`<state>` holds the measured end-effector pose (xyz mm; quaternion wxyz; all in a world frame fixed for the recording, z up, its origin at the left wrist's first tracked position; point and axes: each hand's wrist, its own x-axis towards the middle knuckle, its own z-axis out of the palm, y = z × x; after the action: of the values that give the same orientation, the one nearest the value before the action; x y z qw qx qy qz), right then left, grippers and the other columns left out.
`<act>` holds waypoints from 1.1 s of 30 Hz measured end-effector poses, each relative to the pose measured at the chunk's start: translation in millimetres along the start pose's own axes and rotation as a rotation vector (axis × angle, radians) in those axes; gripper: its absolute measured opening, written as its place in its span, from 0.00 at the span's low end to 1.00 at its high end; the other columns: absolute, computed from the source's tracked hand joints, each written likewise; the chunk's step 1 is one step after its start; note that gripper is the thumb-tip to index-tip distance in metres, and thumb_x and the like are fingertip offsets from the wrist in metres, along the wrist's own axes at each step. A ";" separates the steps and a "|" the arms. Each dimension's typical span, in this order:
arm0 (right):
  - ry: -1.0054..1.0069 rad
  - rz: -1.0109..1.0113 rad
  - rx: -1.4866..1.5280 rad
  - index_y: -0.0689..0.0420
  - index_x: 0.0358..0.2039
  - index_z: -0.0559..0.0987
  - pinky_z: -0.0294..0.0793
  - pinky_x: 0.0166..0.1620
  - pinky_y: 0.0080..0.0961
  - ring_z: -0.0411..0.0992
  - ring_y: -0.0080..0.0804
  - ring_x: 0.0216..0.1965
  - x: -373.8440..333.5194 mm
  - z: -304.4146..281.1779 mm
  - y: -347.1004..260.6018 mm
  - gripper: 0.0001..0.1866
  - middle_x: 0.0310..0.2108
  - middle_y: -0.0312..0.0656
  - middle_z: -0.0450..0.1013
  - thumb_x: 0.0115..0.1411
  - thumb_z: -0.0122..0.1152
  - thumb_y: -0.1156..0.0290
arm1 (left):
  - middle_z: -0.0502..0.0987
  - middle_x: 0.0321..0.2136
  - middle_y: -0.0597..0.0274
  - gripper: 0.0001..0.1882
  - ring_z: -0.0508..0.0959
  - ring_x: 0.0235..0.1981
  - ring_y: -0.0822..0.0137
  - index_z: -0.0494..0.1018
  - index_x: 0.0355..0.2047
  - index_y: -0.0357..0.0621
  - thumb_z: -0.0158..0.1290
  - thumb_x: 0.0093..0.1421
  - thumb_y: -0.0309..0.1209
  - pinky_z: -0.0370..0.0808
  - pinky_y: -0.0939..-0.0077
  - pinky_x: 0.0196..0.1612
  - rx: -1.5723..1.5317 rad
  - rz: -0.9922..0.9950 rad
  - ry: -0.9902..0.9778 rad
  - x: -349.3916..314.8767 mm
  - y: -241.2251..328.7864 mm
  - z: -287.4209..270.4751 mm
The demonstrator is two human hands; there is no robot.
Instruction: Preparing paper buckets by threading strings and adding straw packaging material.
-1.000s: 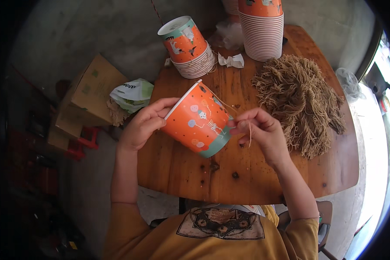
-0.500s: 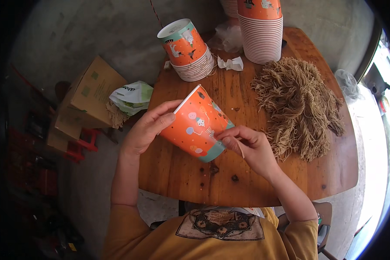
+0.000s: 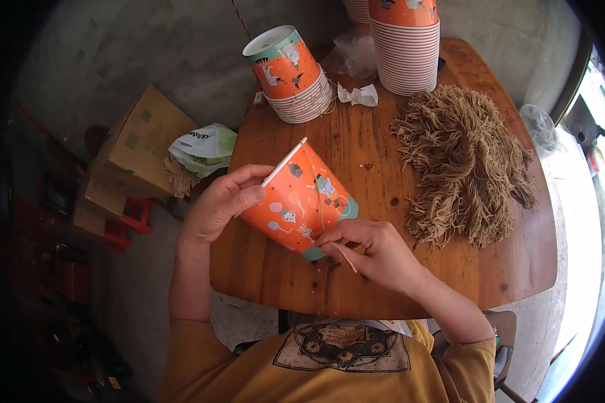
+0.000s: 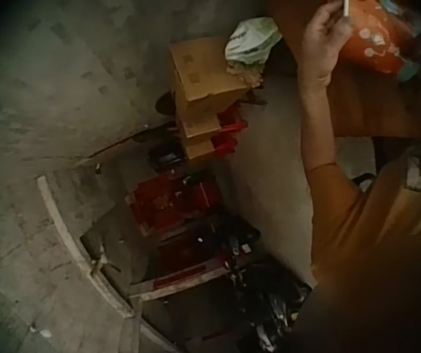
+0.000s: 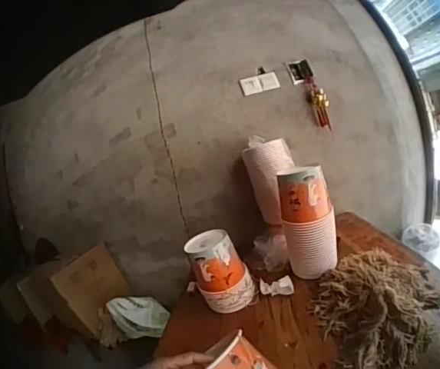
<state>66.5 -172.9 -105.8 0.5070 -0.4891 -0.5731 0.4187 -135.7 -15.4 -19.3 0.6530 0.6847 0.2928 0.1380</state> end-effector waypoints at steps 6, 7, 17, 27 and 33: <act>-0.028 -0.189 -0.206 0.59 0.36 0.79 0.78 0.37 0.25 0.78 0.32 0.34 -0.8 3.7 5.6 0.06 0.33 0.39 0.78 0.57 0.60 0.75 | 0.75 0.45 0.62 0.21 0.75 0.44 0.75 0.68 0.53 0.33 0.53 0.61 0.29 0.70 0.79 0.51 -0.072 -0.074 -0.062 -4.2 1.5 5.8; -0.014 -0.197 -0.203 0.58 0.36 0.79 0.77 0.37 0.26 0.78 0.34 0.34 -0.3 4.0 5.3 0.06 0.33 0.39 0.78 0.57 0.60 0.76 | 0.75 0.44 0.61 0.21 0.75 0.44 0.75 0.68 0.52 0.33 0.53 0.60 0.29 0.70 0.79 0.51 -0.109 -0.082 -0.076 -4.0 1.8 8.2; 0.057 0.137 -0.043 0.59 0.38 0.81 0.70 0.34 0.13 0.70 0.11 0.34 1.3 -3.0 4.4 0.06 0.31 0.35 0.77 0.61 0.60 0.74 | 0.75 0.41 0.64 0.19 0.73 0.39 0.78 0.70 0.50 0.34 0.53 0.58 0.25 0.72 0.81 0.47 -0.027 -0.123 -0.137 14.7 -3.8 38.8; 0.436 -0.185 -0.176 0.56 0.41 0.82 0.74 0.33 0.20 0.75 0.24 0.30 -3.7 -4.1 6.5 0.11 0.30 0.40 0.77 0.57 0.62 0.78 | 0.73 0.35 0.67 0.17 0.72 0.34 0.79 0.72 0.48 0.33 0.53 0.57 0.25 0.72 0.84 0.41 0.112 -0.125 -0.138 25.5 -1.6 53.9; 0.282 -0.332 -0.488 0.54 0.34 0.82 0.72 0.38 0.27 0.70 0.33 0.34 -8.2 -15.2 6.8 0.09 0.34 0.37 0.72 0.50 0.66 0.75 | 0.73 0.35 0.67 0.17 0.72 0.35 0.79 0.72 0.48 0.34 0.53 0.57 0.25 0.72 0.83 0.41 0.078 -0.114 -0.135 26.8 -0.9 57.9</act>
<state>82.5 -180.1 -111.7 0.5107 -0.5493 -0.6524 0.1087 -81.6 -47.0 -31.7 0.6510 0.6995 0.2916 0.0425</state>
